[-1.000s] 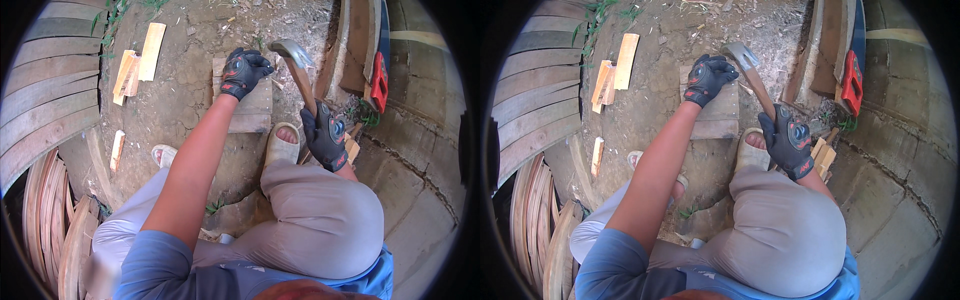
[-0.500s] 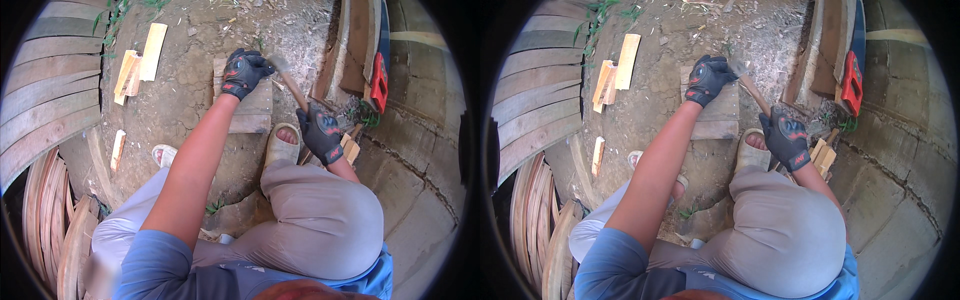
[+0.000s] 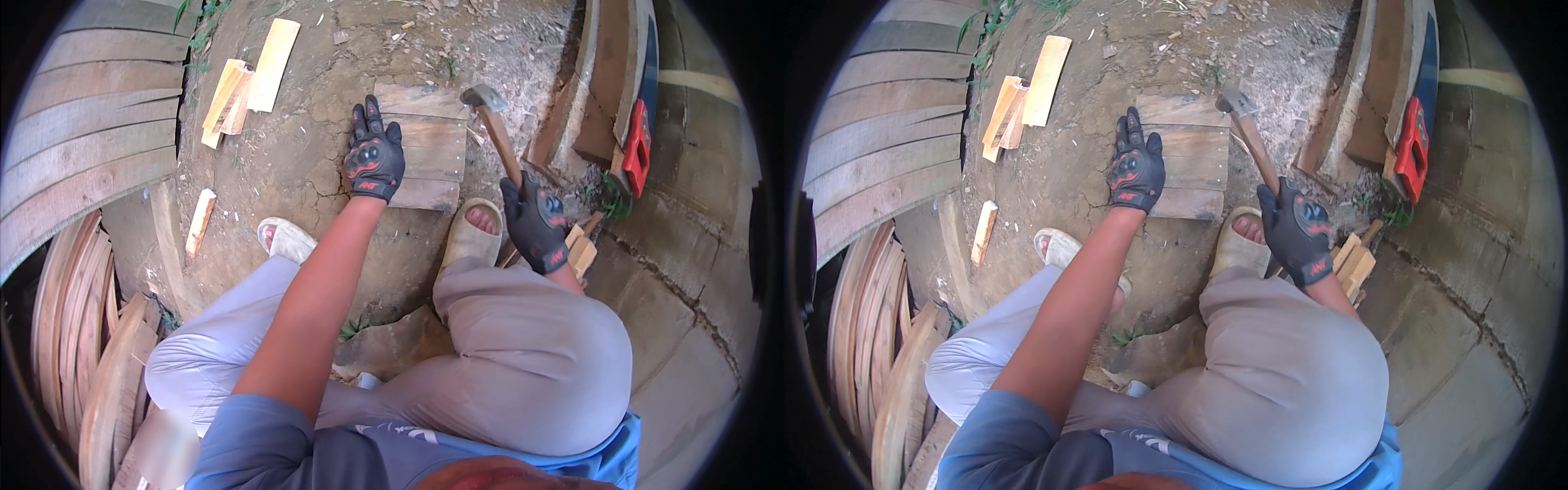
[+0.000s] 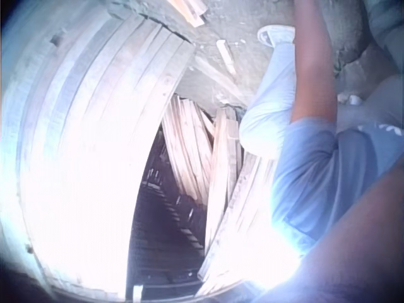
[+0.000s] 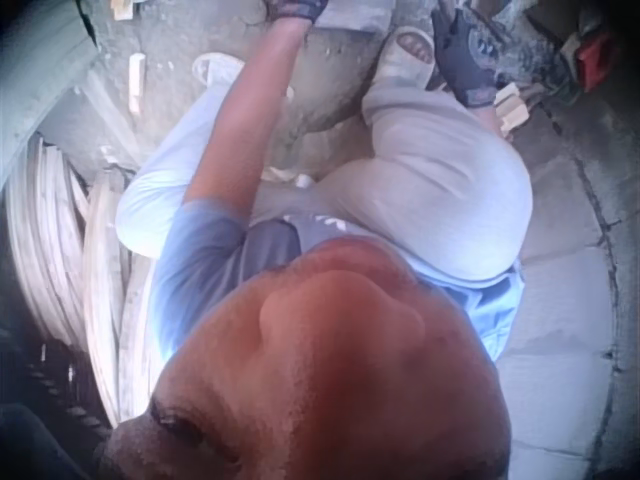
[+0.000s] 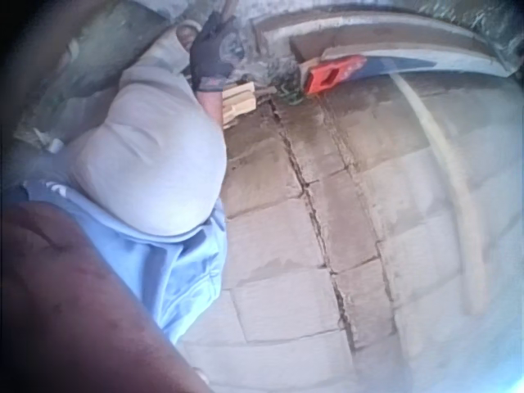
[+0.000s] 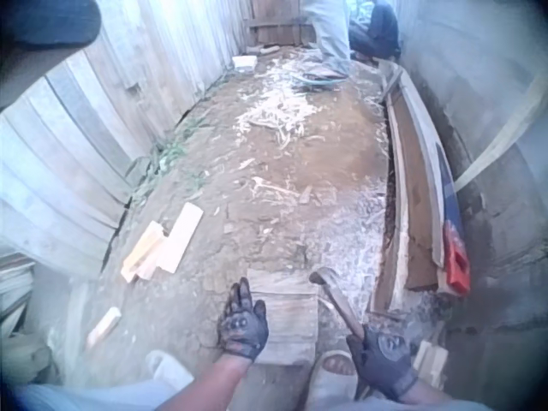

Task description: The person sits on the ground and uses a hammer to drive nails into a small wooden plank. They repeatedly strike the nails to secure them into the wood, occasionally adjusting the plank's position.

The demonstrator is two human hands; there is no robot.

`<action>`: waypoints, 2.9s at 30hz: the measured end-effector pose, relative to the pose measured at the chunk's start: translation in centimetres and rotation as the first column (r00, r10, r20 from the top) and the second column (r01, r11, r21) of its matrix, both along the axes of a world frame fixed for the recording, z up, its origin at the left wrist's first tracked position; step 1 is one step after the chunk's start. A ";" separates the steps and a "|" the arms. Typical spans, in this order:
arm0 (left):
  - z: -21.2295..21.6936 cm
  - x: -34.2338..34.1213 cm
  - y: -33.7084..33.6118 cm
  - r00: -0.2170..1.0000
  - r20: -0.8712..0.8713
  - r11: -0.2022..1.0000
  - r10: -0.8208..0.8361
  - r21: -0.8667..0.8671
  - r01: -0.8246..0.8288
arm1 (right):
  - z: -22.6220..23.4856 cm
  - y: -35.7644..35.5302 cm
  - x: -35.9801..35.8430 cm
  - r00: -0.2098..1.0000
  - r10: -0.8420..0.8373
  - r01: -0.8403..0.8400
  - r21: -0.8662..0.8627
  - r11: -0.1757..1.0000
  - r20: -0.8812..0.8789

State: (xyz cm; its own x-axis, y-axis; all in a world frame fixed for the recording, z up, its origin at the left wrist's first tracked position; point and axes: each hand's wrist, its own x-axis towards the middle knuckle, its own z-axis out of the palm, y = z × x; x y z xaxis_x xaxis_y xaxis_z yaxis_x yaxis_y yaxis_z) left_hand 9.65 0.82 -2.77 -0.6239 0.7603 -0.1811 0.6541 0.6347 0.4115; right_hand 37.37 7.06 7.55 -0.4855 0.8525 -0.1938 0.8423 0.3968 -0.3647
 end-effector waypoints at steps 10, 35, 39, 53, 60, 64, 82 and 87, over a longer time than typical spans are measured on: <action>0.2 0.1 0.6 1.000 0.015 0.998 -0.009 -0.063 0.010 | 0.6 1.3 0.8 0.991 -0.089 0.085 -0.044 0.995 -0.102; 0.9 0.1 1.1 1.000 -0.013 0.985 -0.012 -0.175 0.009 | 1.2 1.2 0.9 0.996 -0.029 0.035 -0.066 0.997 0.086; 0.3 -0.6 0.9 0.999 -0.035 0.988 0.023 -0.152 -0.028 | 6.8 2.7 -0.8 0.979 -0.005 0.011 0.032 0.999 -0.203; 1.3 -0.6 0.6 0.997 0.038 0.979 0.067 -0.194 -0.058 | 6.7 3.1 -1.3 0.902 -0.028 0.110 0.166 0.980 -0.430; 0.8 -0.6 2.0 0.999 0.011 0.990 0.040 -0.137 -0.038 | 0.1 1.2 0.0 1.000 -0.009 0.009 -0.002 1.000 0.019; 1.5 -0.7 1.2 0.996 0.065 0.981 0.059 -0.190 -0.046 | 5.3 2.1 -1.4 0.941 -0.094 0.123 0.069 0.990 -0.325; 1.1 -0.3 1.4 0.999 0.044 0.987 0.018 -0.159 -0.011 | -2.0 -0.4 0.4 0.983 0.034 -0.032 -0.013 0.999 0.178; 1.1 -0.7 0.7 0.999 0.022 0.989 0.040 -0.145 -0.036 | 5.3 1.1 -2.5 0.952 -0.070 0.087 0.044 0.995 -0.296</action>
State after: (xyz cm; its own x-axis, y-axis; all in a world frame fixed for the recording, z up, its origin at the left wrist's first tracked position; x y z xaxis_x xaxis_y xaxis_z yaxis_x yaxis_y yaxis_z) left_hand 8.93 1.56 -1.63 -0.6456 0.7010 -0.3031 0.6192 0.7127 0.3296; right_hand 34.88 8.16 12.81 -0.4446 0.8957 -0.0034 0.7305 0.3604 -0.5801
